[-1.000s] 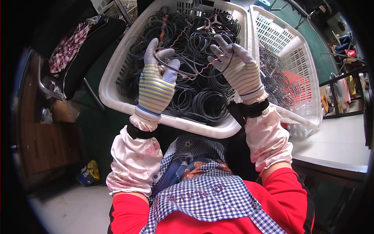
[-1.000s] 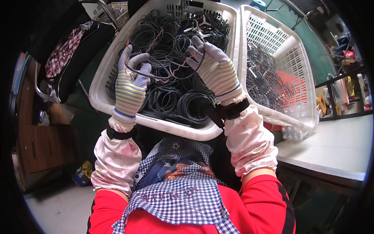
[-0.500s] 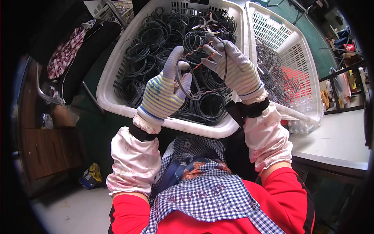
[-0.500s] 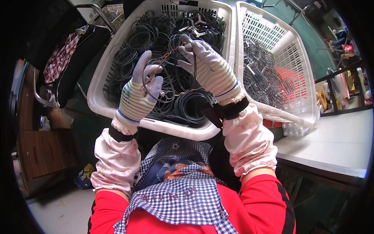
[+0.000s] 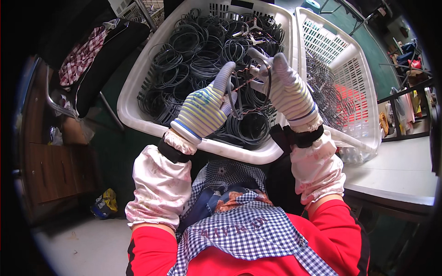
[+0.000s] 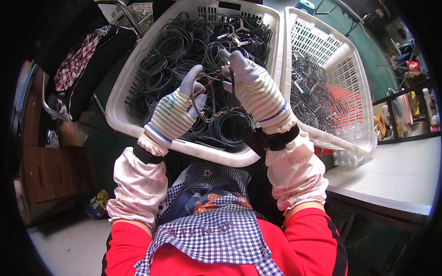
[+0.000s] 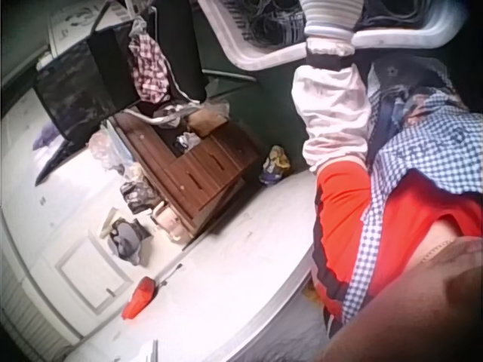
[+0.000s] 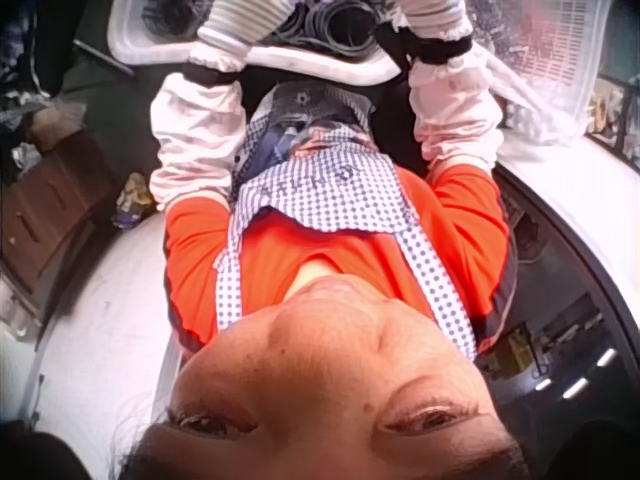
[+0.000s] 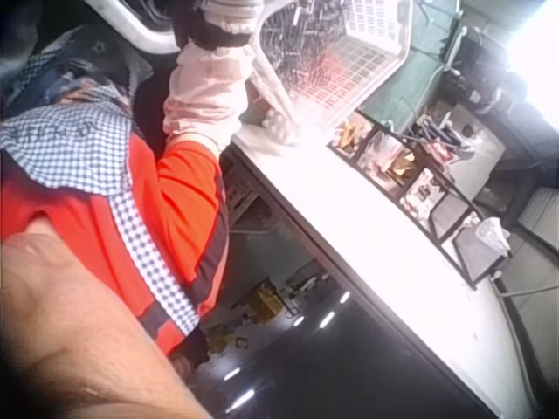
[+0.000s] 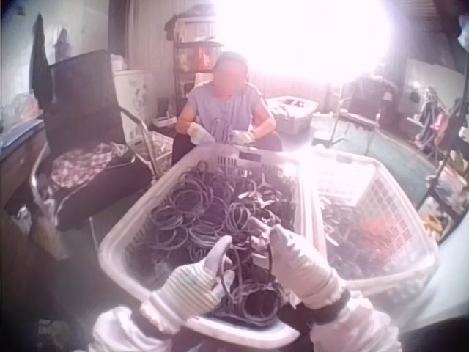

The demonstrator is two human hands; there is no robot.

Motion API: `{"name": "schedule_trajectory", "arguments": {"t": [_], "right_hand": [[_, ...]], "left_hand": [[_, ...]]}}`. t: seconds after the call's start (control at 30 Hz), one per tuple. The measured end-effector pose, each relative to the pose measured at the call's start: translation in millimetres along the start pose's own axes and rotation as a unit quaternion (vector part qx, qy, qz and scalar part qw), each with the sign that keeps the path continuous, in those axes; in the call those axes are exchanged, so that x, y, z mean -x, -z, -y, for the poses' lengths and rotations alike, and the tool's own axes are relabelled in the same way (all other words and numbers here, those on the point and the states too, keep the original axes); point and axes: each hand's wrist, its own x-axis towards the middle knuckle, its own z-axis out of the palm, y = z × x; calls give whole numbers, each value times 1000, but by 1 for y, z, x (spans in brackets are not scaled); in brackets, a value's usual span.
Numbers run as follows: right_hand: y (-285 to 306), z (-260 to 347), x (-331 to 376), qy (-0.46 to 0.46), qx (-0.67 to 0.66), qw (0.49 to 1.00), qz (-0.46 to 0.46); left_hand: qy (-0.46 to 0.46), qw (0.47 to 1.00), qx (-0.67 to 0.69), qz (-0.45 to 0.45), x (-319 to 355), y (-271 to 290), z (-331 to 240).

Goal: The recorder is picking up and inspecting metal rings from a large basket and placing them into a smaller basket.

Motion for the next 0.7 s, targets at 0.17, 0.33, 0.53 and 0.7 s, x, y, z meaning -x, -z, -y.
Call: {"name": "schedule_trajectory", "arguments": {"t": [0.17,0.33,0.53,0.7], "right_hand": [[-5,6,2,-10,13,998,-67],[-11,11,4,13,7,994,-105],[-3,-13,-3,193,390,885,-167],[-20,-14,-1,338,611,709,-100]], "left_hand": [[-15,1000,-17,-3,-2,-4,0],[-2,1000,-10,13,-3,-1,0],[5,999,-31,20,-2,0,-3],[42,997,-44,50,-5,3,0]]}}
